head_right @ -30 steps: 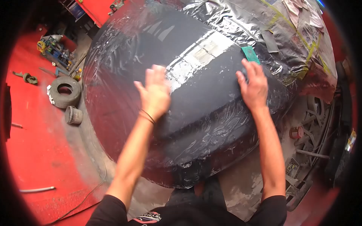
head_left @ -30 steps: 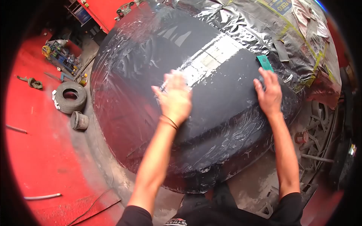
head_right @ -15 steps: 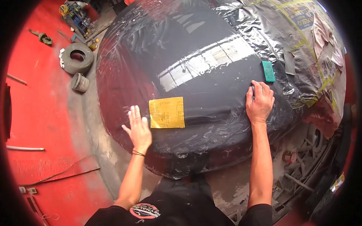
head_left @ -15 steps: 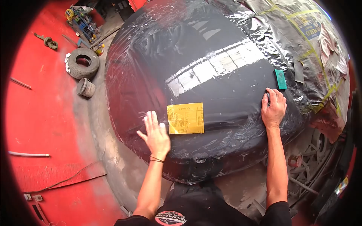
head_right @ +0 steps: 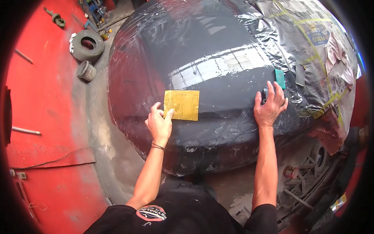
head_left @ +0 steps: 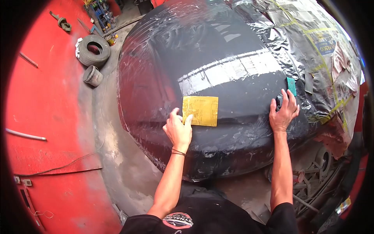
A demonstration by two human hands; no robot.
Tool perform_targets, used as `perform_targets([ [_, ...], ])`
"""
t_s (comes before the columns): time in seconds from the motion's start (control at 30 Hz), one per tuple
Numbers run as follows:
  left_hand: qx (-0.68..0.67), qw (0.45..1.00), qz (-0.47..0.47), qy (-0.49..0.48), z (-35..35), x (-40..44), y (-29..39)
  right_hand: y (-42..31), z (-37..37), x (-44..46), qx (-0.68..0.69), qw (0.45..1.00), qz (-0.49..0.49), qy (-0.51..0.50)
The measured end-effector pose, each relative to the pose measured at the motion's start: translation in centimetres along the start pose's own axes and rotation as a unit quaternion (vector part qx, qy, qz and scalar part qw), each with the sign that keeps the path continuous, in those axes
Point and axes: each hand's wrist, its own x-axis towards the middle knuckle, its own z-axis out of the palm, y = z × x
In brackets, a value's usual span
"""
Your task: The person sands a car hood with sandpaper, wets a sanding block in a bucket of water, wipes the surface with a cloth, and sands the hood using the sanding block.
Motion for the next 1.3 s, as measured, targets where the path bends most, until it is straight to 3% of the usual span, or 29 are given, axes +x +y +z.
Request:
perform_targets([
  [0.07,-0.073,0.996,-0.032,-0.029,0.6,1.0,-0.8,-3.2,-2.1,-1.1,0.059,0.998,-0.016,0.024],
  [0.1,-0.111,0.992,-0.044,-0.029,0.1,1.0,0.0,-5.1,-2.8,-2.2,0.182,0.983,-0.015,0.013],
  [0.27,-0.322,0.941,-0.049,-0.093,-1.3,-1.5,6.3,-18.3,-9.4,-7.2,0.392,0.904,0.009,-0.169],
  [0.3,-0.373,0.920,-0.039,-0.111,-0.9,-2.1,6.9,-20.2,-9.5,-7.4,0.397,0.905,0.018,-0.155],
  [0.37,-0.345,0.930,0.028,-0.124,-2.3,-2.7,8.8,-21.4,-6.4,-9.4,0.437,0.890,0.071,-0.114],
  [0.4,-0.329,0.929,0.015,-0.166,-3.0,-2.7,8.6,-21.9,-6.2,-9.2,0.433,0.886,0.130,-0.099],
  [0.5,-0.497,0.837,-0.170,-0.155,-2.4,-3.2,7.0,-22.2,-5.9,-8.5,0.615,0.652,0.425,-0.127],
  [0.53,-0.524,0.788,-0.237,-0.221,-2.3,-2.4,6.1,-22.0,-5.3,-8.9,0.671,0.584,0.436,-0.135],
  [0.57,-0.566,0.740,-0.279,-0.233,-2.1,-2.6,5.7,-22.2,-5.3,-9.4,0.688,0.550,0.450,-0.145],
  [0.63,-0.593,0.705,-0.287,-0.262,-1.9,-1.8,5.3,-23.1,-6.1,-9.4,0.721,0.480,0.473,-0.162],
  [0.8,-0.608,0.677,-0.255,-0.328,-4.1,1.4,3.2,-24.2,-8.5,-9.6,0.708,0.475,0.496,-0.164],
  [0.87,-0.624,0.660,-0.251,-0.334,-4.4,1.9,2.9,-24.4,-8.7,-9.6,0.701,0.489,0.490,-0.171],
  [0.93,-0.649,0.648,-0.257,-0.306,-4.6,1.8,3.1,-24.5,-9.0,-9.5,0.652,0.538,0.510,-0.161],
  [1.07,-0.686,0.662,-0.256,-0.158,-4.7,1.4,3.1,-25.7,-11.5,-9.5,0.582,0.623,0.503,-0.140],
  [1.13,-0.656,0.728,-0.170,-0.099,-4.1,1.5,2.1,-26.9,-13.3,-9.1,0.625,0.571,0.493,-0.199],
  [1.17,-0.637,0.757,-0.126,-0.071,-3.9,1.4,1.6,-27.5,-14.2,-8.7,0.644,0.543,0.488,-0.227],
  [1.2,-0.614,0.778,-0.118,-0.064,-4.4,1.2,1.5,-28.2,-14.7,-8.0,0.678,0.464,0.515,-0.243],
  [1.3,-0.445,0.889,0.099,-0.030,-5.8,0.0,-0.2,-29.2,-13.8,-6.1,0.741,0.240,0.578,-0.246],
])
